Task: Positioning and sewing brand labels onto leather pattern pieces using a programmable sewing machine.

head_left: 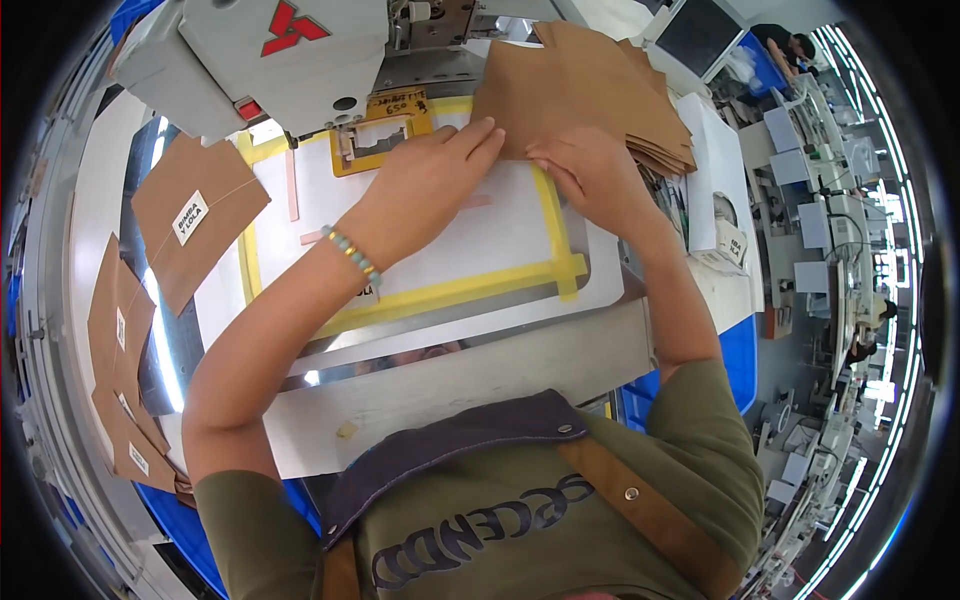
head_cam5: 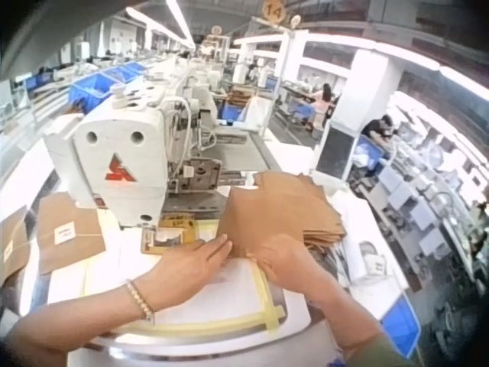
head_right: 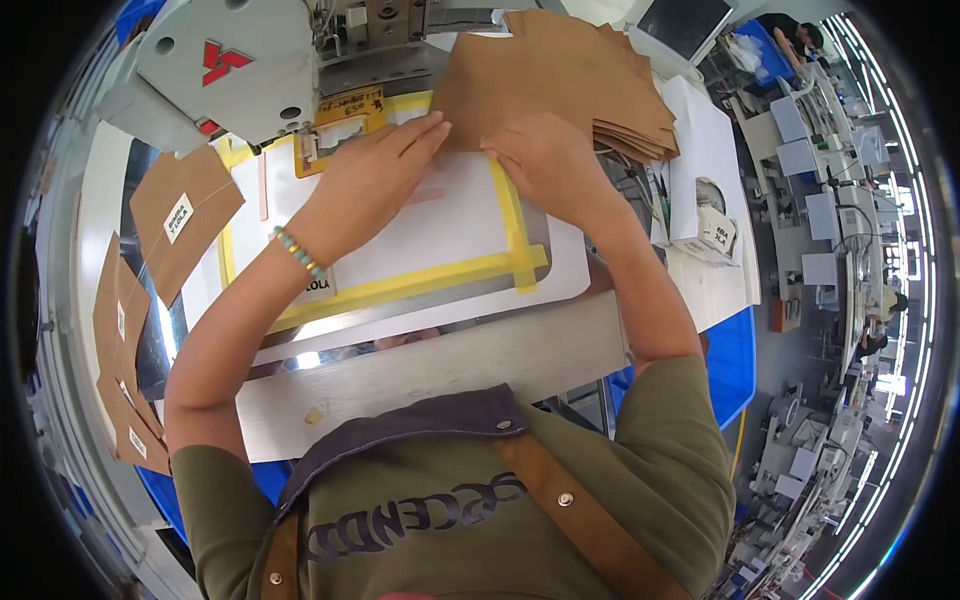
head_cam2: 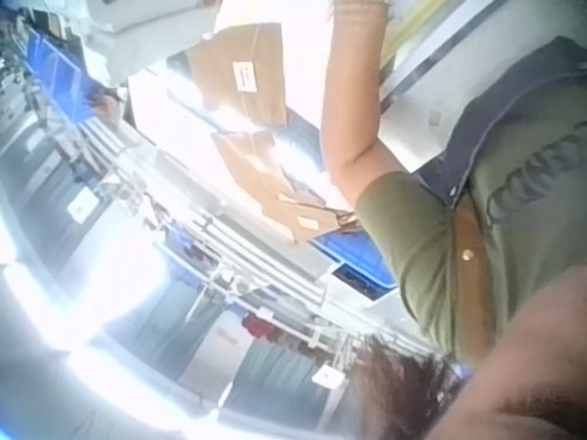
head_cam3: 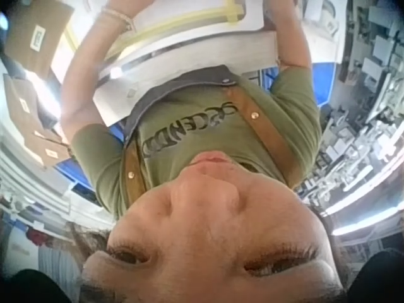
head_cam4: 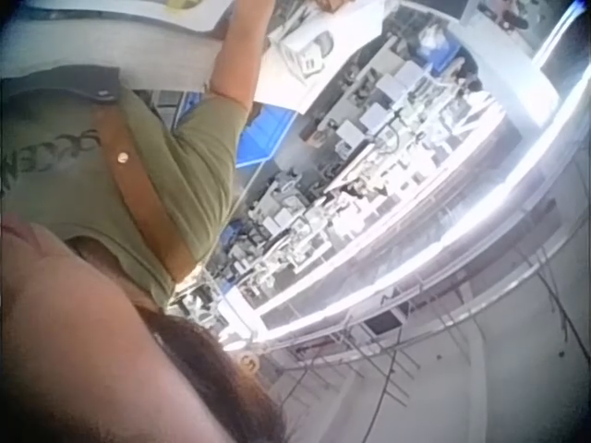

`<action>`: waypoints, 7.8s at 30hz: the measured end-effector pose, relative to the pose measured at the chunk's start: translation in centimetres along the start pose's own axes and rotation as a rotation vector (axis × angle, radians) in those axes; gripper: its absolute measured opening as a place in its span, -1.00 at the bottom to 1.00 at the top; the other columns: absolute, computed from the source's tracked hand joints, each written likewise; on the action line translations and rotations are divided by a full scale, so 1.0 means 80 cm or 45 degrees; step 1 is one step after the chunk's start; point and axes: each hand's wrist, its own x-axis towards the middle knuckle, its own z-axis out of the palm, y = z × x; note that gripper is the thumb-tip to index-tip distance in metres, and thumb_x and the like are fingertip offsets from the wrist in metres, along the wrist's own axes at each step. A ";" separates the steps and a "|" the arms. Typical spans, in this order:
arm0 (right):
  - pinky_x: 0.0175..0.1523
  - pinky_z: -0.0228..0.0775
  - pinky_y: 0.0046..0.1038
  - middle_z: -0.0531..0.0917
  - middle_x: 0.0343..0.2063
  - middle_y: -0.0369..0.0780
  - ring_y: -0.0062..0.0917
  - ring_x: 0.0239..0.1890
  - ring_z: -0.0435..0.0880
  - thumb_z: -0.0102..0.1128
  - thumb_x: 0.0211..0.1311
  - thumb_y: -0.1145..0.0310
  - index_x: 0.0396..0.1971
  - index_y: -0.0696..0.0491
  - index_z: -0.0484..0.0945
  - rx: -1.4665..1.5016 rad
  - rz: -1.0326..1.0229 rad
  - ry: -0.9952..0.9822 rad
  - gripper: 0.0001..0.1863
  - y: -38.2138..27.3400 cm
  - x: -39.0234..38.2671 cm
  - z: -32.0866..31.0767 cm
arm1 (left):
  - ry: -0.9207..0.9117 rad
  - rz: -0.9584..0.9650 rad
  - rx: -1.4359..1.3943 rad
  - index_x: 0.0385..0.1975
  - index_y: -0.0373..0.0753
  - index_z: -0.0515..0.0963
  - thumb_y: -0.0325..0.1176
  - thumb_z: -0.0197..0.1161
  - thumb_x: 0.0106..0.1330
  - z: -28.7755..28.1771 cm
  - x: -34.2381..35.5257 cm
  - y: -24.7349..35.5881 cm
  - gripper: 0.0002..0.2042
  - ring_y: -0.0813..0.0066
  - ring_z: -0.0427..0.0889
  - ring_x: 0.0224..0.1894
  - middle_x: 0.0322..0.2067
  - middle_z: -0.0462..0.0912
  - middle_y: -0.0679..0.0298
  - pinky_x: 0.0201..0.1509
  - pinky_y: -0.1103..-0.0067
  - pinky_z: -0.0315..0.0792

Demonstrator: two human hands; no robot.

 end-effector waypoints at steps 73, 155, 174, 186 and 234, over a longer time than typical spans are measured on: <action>0.74 -0.25 0.10 0.29 0.63 -0.24 -0.15 0.68 0.13 0.05 0.61 -0.07 0.57 -0.07 0.35 -0.047 -0.040 -0.429 -0.32 -0.071 -0.023 0.046 | -0.425 -0.566 0.097 0.59 -0.05 0.37 -0.14 0.20 0.53 -0.109 -0.203 -0.013 -0.38 0.11 0.10 0.70 0.63 0.29 0.42 0.76 0.13 -0.04; 0.23 0.59 -0.14 0.81 0.10 -0.10 -0.17 0.16 0.78 0.40 0.32 0.02 0.15 -0.12 0.78 -0.891 1.573 0.128 -0.53 0.071 -0.256 -0.167 | -0.146 -0.564 0.040 0.35 -0.16 0.63 -0.46 0.21 0.47 -0.111 -0.211 -0.019 -0.55 -0.02 0.38 0.58 0.54 0.44 0.14 0.60 0.10 0.31; 0.06 0.56 -0.27 0.77 -0.03 -0.11 -0.26 -0.04 0.76 0.63 0.07 -0.01 -0.02 0.01 0.84 -0.594 1.625 0.103 -0.47 0.098 -0.274 -0.173 | -0.208 -0.612 0.036 0.27 -0.17 0.69 -0.45 0.27 0.47 -0.105 -0.212 -0.016 -0.62 -0.01 0.44 0.55 0.54 0.45 0.16 0.53 0.15 0.42; 0.04 0.56 -0.32 0.78 -0.13 -0.21 -0.34 -0.11 0.76 0.56 0.15 0.27 -0.02 -0.03 0.84 -0.658 1.402 0.216 -0.63 0.084 -0.267 -0.162 | -0.205 -0.576 0.037 0.28 -0.14 0.68 -0.45 0.27 0.48 -0.107 -0.208 -0.012 -0.61 0.00 0.42 0.56 0.54 0.44 0.16 0.54 0.14 0.41; 0.07 0.63 -0.33 0.74 0.01 -0.21 -0.29 0.00 0.74 0.47 0.36 0.22 -0.02 0.10 0.75 0.692 0.243 -0.023 -0.68 -0.166 -0.004 0.046 | -0.168 -0.546 -0.426 0.42 -0.27 0.51 -0.31 0.70 -0.01 -0.125 -0.187 0.048 -0.13 -0.02 0.58 0.18 0.22 0.66 0.06 0.33 0.22 0.51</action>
